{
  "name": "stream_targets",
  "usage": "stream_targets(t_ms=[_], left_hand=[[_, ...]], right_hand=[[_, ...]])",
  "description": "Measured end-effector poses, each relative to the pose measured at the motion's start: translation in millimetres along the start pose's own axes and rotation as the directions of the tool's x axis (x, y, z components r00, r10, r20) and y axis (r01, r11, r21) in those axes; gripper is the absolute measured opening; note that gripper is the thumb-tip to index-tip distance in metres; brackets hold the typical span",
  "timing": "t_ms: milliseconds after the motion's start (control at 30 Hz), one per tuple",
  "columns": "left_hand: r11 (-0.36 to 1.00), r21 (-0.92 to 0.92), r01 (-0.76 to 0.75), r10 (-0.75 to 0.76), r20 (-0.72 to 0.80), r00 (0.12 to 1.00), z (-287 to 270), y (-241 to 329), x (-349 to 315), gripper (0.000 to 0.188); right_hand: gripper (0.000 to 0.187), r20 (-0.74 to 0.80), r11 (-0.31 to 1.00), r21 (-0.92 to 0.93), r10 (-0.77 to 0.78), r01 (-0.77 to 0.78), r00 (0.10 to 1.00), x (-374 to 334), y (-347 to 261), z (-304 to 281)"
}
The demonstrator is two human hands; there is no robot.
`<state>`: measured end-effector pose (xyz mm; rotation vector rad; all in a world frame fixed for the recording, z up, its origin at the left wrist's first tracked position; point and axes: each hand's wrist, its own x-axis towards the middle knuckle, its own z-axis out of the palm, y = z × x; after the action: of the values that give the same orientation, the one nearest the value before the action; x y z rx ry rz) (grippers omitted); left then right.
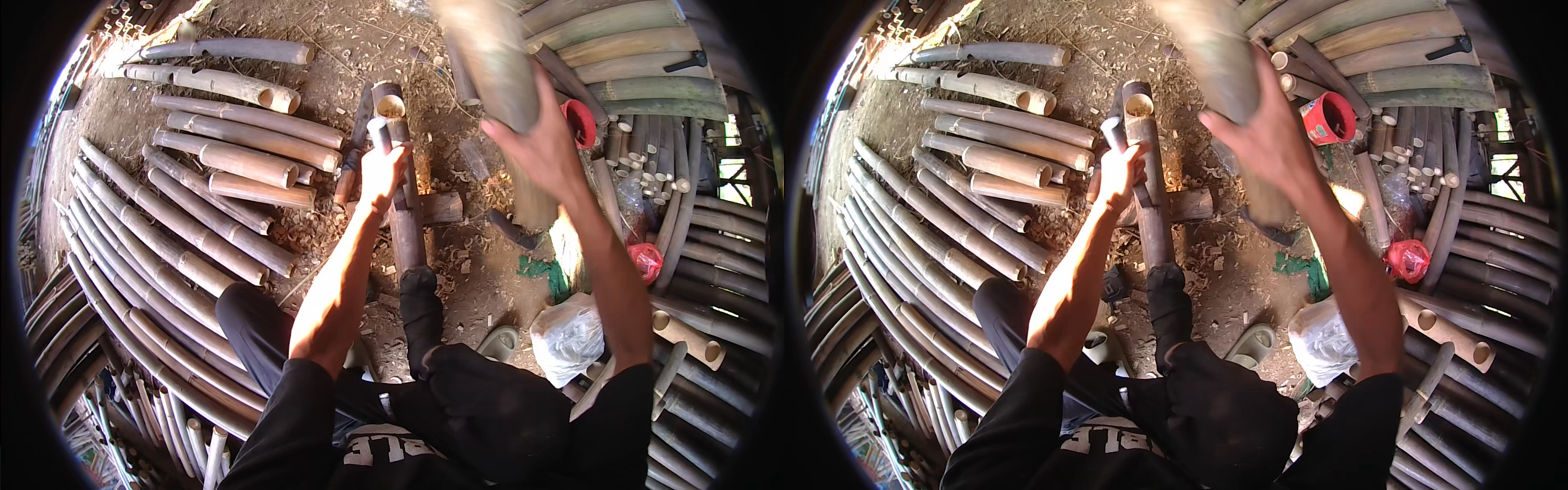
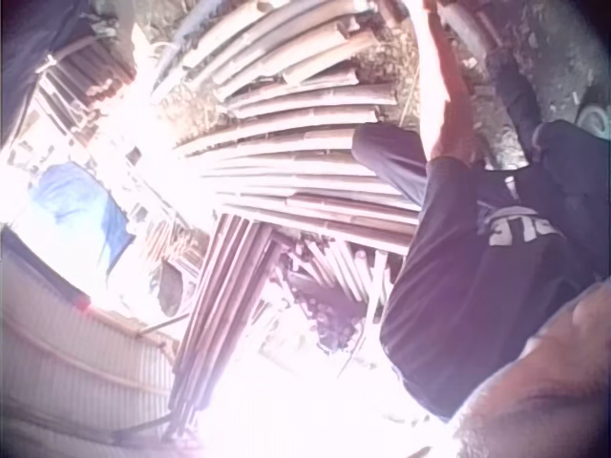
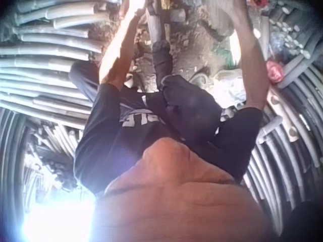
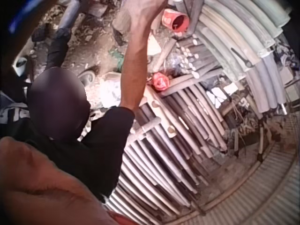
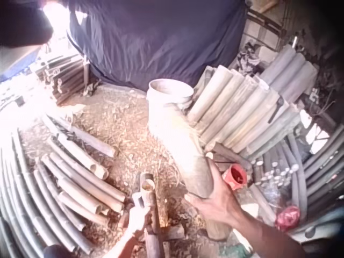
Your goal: The person sits on the ground and uses a wooden mallet to drive a cylindrical wooden plug into a hole in a bamboo stalk. They then use a knife to trim the excess length of the plug flush with the bamboo surface.
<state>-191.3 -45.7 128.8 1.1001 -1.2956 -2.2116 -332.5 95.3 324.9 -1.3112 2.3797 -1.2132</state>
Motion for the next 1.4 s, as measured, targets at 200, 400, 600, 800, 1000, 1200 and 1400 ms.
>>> stream_targets(t_ms=[200, 400, 600, 800, 1000, 1200, 1400], left_hand=[[0.845, 0.006, -0.534, 0.529, 0.133, 0.838, -63, 20, -52, 0.007], [0.786, 0.379, -0.489, 0.306, 0.45, 0.839, -79, -20, -115, 0.046], [0.618, 0.329, -0.714, 0.315, 0.728, 0.609, -54, -31, -134, 0.033], [0.445, 0.29, -0.847, 0.361, 0.808, 0.466, -39, -54, -127, 0.022], [0.619, 0.236, -0.749, 0.236, 0.854, 0.464, -15, -95, -123, 0.052], [0.435, 0.27, -0.859, 0.258, 0.877, 0.406, -14, -98, -110, 0.058], [0.458, 0.267, -0.848, 0.227, 0.887, 0.402, -16, -98, -107, 0.063]], right_hand=[[0.087, 0.091, 0.855, 0.051, 0.51, -0.515, 0.855, -189, 42, 8], [0.107, 0.292, 0.551, 0.123, 0.775, -0.826, 0.561, -371, 84, 77], [0.105, 0.212, 0.688, -0.162, 0.725, -0.708, 0.656, -369, 79, 84], [0.103, 0.39, 0.664, -0.159, 0.722, -0.73, 0.572, -364, 82, 84], [0.1, 0.35, 0.5, -0.04, 0.818, -0.865, 0.457, -402, 82, 117], [0.1, 0.375, 0.397, -0.011, 0.853, -0.918, 0.364, -397, 68, 118], [0.099, 0.381, 0.404, 0.024, 0.842, -0.914, 0.382, -393, 64, 116]])
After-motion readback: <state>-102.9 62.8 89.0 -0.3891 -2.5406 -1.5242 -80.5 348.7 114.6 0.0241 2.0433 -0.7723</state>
